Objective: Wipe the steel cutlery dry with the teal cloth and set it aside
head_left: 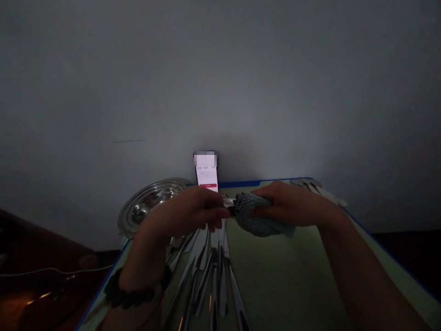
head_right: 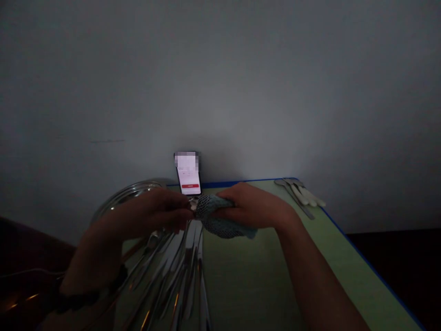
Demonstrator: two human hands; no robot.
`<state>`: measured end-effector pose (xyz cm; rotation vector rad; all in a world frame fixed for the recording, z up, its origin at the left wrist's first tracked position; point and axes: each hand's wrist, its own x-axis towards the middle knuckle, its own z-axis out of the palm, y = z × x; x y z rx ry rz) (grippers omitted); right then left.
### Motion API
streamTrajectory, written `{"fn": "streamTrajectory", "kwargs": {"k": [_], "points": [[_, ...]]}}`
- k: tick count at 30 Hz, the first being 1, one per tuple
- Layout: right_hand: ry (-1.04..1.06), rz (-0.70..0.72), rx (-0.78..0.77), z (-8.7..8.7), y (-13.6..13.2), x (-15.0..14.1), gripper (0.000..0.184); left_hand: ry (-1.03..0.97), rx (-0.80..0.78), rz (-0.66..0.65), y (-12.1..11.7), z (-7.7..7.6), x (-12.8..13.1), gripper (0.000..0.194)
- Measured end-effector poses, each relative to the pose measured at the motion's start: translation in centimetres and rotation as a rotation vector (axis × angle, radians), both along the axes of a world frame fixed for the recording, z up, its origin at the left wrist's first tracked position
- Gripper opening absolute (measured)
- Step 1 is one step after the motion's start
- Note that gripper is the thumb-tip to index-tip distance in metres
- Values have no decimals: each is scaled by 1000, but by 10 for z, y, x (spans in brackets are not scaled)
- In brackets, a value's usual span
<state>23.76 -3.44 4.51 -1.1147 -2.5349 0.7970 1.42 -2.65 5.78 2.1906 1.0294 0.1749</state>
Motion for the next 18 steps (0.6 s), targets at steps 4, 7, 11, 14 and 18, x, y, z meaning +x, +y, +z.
{"fn": "streamTrajectory", "kwargs": {"k": [4, 7, 11, 14, 18], "points": [[29, 0, 54, 0, 0, -5, 21, -5, -13, -9, -3, 3, 2, 28], [37, 15, 62, -1, 0, -7, 23, -10, -6, -45, -3, 0, 6, 24], [55, -3, 48, -3, 0, -9, 25, -6, 57, -60, 2, -9, 9, 25], [75, -1, 27, -5, 2, -10, 24, -7, 98, -65, 5, -10, 9, 24], [104, 43, -24, -6, 6, -9, 25, 24, 96, -31, 5, -4, 5, 27]]}}
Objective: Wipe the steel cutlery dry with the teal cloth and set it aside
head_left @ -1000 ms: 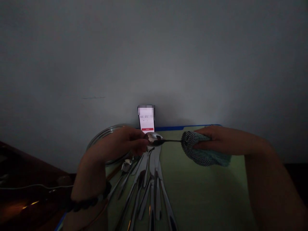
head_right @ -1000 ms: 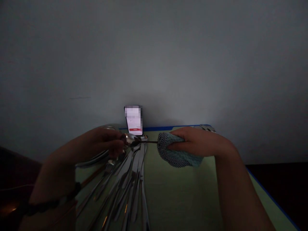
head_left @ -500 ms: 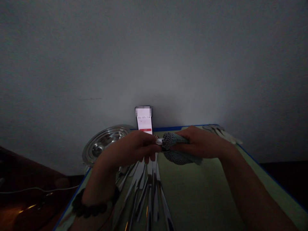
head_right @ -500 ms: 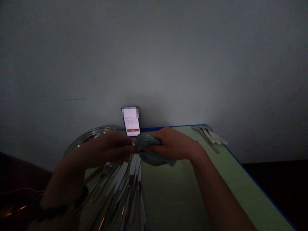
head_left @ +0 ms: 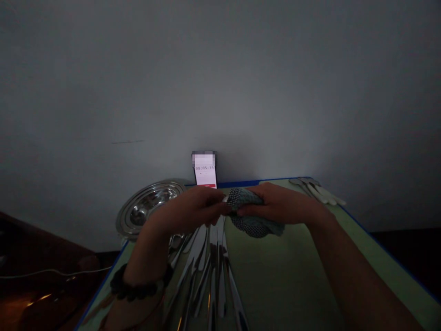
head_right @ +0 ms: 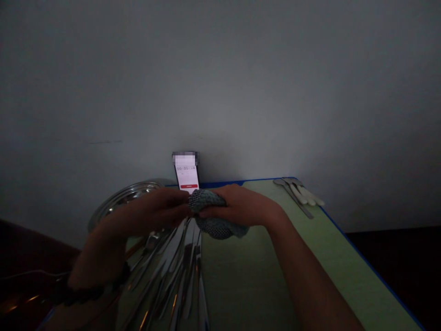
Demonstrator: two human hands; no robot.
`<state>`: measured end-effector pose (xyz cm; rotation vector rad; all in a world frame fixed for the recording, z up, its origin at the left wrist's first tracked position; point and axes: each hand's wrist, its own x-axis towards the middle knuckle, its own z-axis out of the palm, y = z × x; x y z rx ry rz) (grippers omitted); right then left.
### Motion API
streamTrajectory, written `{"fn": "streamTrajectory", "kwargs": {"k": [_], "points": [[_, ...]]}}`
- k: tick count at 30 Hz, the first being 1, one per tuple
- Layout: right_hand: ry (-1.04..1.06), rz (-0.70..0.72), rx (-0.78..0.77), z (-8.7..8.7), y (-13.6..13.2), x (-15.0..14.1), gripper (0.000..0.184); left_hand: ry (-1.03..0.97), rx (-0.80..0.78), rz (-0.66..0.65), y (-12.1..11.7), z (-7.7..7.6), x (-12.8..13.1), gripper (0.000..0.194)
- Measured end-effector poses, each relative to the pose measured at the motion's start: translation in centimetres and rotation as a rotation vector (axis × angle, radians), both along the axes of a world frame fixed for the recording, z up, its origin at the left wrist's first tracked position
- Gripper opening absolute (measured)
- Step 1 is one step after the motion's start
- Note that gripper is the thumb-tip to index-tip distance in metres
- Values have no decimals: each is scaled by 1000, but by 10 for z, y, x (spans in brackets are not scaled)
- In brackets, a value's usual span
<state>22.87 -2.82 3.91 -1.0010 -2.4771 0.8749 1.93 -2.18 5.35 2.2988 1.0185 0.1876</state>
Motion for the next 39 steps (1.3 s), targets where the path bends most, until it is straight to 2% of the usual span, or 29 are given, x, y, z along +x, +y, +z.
{"fn": "streamTrajectory", "kwargs": {"k": [2, 6, 11, 17, 22, 28, 31, 34, 37, 39], "points": [[-18, -12, -33, 0, 2, 5, 23, 19, 0, 54, 0, 2, -6, 30], [-97, -157, -82, -2, 6, 23, 28, -28, 7, 144, 4, 1, -28, 34], [-53, -186, -149, -5, 7, 42, 31, -65, 30, 150, 11, -3, -48, 34], [-84, -204, -77, -2, 3, 36, 30, -22, 15, 189, 6, -1, -31, 33], [-81, -221, -79, 0, 1, 33, 32, -15, 150, 290, 5, -2, -20, 54], [-75, -202, -74, 0, 3, 35, 29, 49, 182, 213, 7, -2, -19, 42], [-113, -193, -41, 2, 1, 33, 27, 90, 145, 213, 5, -1, -15, 52], [-136, -180, -18, 5, -1, 30, 26, 41, 55, 233, 1, 1, -13, 55], [-139, -162, 6, 7, -2, 26, 26, 6, -59, 322, -1, 2, -14, 60], [-137, -141, 18, 8, -2, 21, 25, 11, -74, 364, -1, 3, -13, 60]]}}
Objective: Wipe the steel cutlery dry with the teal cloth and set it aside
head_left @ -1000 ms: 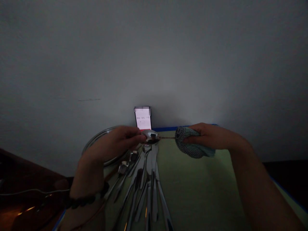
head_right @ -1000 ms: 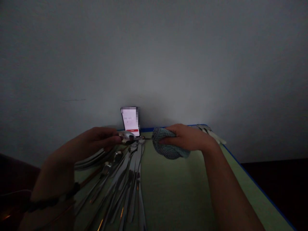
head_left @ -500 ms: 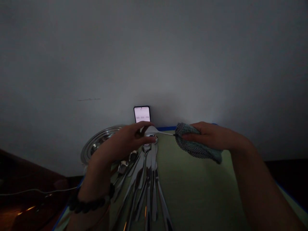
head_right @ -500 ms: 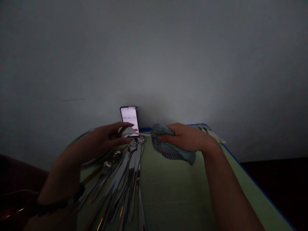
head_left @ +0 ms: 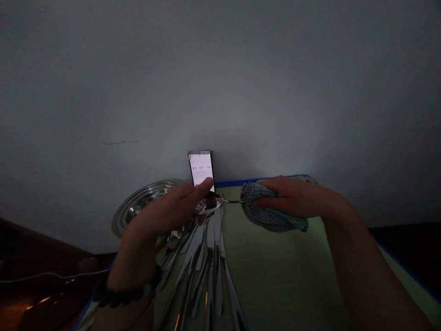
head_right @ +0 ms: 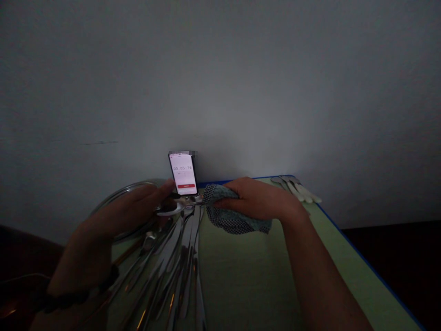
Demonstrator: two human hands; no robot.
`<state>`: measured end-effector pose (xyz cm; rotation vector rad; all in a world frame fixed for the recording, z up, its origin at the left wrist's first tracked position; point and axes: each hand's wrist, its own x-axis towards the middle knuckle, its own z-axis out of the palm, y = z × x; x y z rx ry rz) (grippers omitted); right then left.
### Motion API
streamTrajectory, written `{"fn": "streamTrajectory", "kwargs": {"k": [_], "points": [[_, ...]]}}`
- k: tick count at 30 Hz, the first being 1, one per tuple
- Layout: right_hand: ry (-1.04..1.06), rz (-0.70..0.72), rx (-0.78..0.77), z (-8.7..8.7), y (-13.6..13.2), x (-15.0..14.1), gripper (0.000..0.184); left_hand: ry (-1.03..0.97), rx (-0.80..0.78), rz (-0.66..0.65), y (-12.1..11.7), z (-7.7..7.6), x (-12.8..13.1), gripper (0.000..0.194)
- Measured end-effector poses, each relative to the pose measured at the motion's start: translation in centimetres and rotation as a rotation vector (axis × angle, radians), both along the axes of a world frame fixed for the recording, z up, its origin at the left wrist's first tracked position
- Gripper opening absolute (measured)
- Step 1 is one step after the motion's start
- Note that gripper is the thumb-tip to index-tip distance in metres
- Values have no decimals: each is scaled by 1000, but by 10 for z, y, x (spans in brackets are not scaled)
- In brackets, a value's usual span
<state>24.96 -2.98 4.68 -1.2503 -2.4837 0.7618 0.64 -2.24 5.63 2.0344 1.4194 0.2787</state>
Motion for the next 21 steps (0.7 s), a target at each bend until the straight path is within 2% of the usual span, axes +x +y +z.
{"fn": "streamTrajectory", "kwargs": {"k": [2, 5, 7, 11, 15, 21], "points": [[11, 47, 7, -1, 0, -6, 24, -1, 40, -49, 0, 0, 5, 57], [23, 144, 32, -6, 0, -17, 25, 28, 87, -217, -1, -4, 19, 51], [20, 194, 57, -10, 2, -22, 26, 64, 108, -265, -2, -9, 29, 48], [38, 197, 71, -15, 6, -26, 24, 45, 150, -245, 0, -15, 36, 51], [72, 143, 67, -14, 9, -24, 21, -17, 109, -208, 1, -11, 29, 59], [70, 97, 14, -17, 13, -13, 21, -20, 129, -292, 2, -7, 19, 41]]}}
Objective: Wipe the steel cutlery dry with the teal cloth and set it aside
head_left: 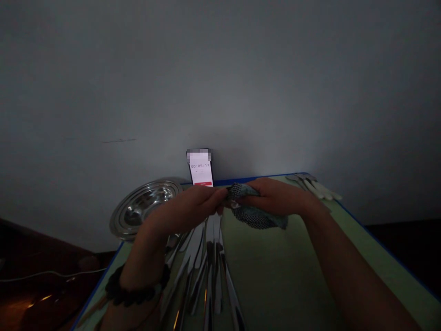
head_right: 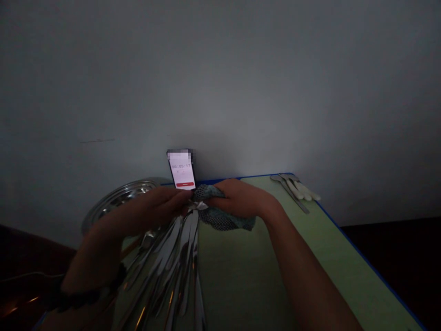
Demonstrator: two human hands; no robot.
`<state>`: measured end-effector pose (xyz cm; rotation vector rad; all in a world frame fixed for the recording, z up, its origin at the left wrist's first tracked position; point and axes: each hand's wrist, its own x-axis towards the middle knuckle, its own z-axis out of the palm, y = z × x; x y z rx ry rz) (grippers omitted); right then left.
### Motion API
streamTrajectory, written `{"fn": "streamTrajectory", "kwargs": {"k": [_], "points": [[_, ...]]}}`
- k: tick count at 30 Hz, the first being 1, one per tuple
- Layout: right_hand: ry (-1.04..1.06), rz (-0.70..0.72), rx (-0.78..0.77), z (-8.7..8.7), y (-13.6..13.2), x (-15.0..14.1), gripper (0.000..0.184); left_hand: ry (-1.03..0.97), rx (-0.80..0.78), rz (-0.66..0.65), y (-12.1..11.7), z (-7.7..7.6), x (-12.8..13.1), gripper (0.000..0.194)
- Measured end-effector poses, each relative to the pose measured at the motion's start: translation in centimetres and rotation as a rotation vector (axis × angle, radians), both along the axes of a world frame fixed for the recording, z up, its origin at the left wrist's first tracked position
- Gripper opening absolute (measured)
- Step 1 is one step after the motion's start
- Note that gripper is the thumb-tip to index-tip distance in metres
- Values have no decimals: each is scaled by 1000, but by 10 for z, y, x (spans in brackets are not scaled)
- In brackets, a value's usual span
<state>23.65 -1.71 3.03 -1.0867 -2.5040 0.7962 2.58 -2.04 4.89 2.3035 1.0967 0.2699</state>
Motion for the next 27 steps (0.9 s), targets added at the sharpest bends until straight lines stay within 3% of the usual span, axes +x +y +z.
{"fn": "streamTrajectory", "kwargs": {"k": [17, 27], "points": [[41, -33, -156, -1, -3, 2, 35, -12, -102, 88, 2, -5, 10, 40], [64, -346, -141, -2, -5, 8, 51, 50, -134, 40, 3, -6, 4, 40]]}}
